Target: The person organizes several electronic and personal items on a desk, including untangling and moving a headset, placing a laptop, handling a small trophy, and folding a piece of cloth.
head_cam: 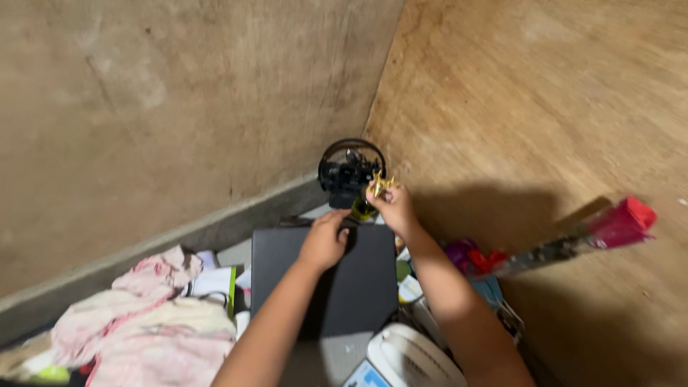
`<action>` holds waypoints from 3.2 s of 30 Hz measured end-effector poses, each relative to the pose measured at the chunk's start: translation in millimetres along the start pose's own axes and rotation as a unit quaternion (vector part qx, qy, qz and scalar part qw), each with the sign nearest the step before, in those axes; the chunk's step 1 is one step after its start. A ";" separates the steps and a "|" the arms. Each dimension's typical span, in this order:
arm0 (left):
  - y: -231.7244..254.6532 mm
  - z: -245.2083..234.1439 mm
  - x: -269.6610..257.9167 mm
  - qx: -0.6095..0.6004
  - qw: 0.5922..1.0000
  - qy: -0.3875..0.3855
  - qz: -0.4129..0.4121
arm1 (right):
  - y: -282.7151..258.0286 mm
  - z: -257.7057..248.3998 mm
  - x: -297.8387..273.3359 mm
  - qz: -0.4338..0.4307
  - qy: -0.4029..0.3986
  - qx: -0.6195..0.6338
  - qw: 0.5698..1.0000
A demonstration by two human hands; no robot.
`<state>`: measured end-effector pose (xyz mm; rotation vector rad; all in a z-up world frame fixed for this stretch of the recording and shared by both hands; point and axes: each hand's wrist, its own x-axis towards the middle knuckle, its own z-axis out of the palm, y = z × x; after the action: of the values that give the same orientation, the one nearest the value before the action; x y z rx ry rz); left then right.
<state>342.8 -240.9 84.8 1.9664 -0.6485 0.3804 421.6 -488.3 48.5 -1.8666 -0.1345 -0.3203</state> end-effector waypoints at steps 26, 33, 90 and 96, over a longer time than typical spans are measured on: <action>-121.3 70.1 102.7 -0.017 0.981 -0.125 -0.147 | 129.7 44.2 84.8 0.194 0.030 -0.209 0.958; -125.2 66.2 96.4 0.003 0.974 -0.151 -0.170 | 147.9 44.2 88.2 0.303 0.038 -0.111 0.946; -102.8 35.0 62.2 -0.012 0.973 -0.124 -0.193 | 66.7 27.9 97.9 0.203 -0.024 -0.298 0.933; -82.6 30.4 58.8 -0.002 0.976 -0.115 -0.184 | 2.4 14.9 97.1 0.137 -0.031 -0.229 0.963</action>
<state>438.7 -254.0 41.9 2.0919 -0.4122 -0.0772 517.2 -481.5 69.9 -2.3213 0.1699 -0.1041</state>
